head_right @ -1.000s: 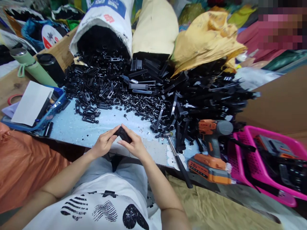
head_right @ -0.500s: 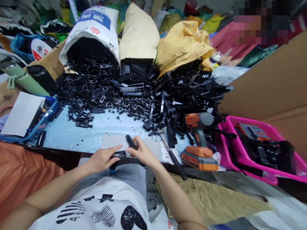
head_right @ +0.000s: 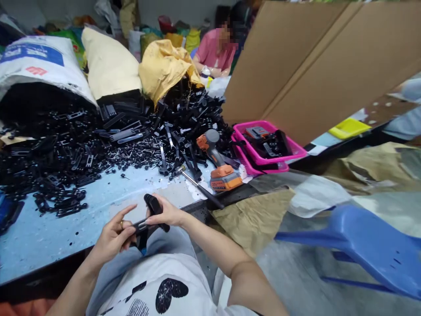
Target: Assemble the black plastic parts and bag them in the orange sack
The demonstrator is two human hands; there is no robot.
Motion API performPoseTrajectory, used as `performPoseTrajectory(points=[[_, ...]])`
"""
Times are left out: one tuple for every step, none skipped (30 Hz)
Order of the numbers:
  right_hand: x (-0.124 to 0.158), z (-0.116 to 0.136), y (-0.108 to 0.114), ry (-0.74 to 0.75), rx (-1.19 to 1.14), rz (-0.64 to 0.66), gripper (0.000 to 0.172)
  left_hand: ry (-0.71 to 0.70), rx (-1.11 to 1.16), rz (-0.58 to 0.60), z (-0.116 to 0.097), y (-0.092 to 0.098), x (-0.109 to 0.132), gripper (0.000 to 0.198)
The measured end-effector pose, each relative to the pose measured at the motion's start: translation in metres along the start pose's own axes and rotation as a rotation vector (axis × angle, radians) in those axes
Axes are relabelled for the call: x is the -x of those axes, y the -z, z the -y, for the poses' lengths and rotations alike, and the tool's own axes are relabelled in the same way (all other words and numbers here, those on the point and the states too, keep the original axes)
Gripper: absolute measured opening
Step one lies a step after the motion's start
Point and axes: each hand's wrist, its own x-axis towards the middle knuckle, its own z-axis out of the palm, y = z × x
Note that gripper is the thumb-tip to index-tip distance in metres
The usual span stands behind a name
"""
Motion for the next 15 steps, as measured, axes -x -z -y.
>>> performPoseTrajectory(points=[[0.004,0.002,0.001,0.052,0.142,-0.068,0.048,0.005,-0.089,-0.077,0.0,-0.004,-0.004,0.067],[0.008,0.005,0.004,0.103,0.297,-0.121,0.045,0.0,-0.176,-0.143,0.002,-0.007,-0.009,0.066],[0.014,0.01,0.01,0.152,0.449,-0.16,0.042,-0.019,-0.254,-0.187,0.005,-0.01,-0.013,0.066],[0.021,0.016,0.021,0.199,0.587,-0.214,0.04,-0.052,-0.321,-0.215,0.009,-0.011,-0.017,0.067],[0.028,0.024,0.037,0.239,0.709,-0.307,0.037,-0.094,-0.378,-0.238,0.014,-0.01,-0.021,0.068],[0.037,0.033,0.059,0.274,0.809,-0.432,0.036,-0.139,-0.423,-0.266,0.02,-0.008,-0.023,0.069],[0.047,0.044,0.086,0.309,0.896,-0.663,0.034,-0.175,-0.46,-0.295,0.026,-0.003,-0.025,0.07],[0.058,0.056,0.118,0.316,0.974,-0.942,0.036,-0.193,-0.486,-0.323,0.031,0.002,-0.025,0.069],[0.071,0.068,0.152,0.306,1.036,-1.186,0.039,-0.195,-0.501,-0.354,0.036,0.009,-0.025,0.068],[0.084,0.08,0.188,0.267,1.086,-1.403,0.041,-0.184,-0.508,-0.385,0.041,0.016,-0.024,0.066],[0.097,0.092,0.222,0.204,1.133,-1.584,0.042,-0.164,-0.512,-0.411,0.045,0.023,-0.023,0.065],[0.111,0.102,0.254,0.113,1.16,-1.664,0.044,-0.142,-0.518,-0.433,0.048,0.03,-0.022,0.065],[0.123,0.11,0.281,0.022,1.162,-1.736,0.045,-0.12,-0.526,-0.452,0.05,0.036,-0.021,0.065],[0.134,0.115,0.304,-0.071,1.146,-1.767,0.048,-0.103,-0.538,-0.467,0.052,0.041,-0.02,0.066],[0.143,0.119,0.32,-0.145,1.131,-1.759,0.051,-0.092,-0.554,-0.479,0.053,0.044,-0.019,0.067]])
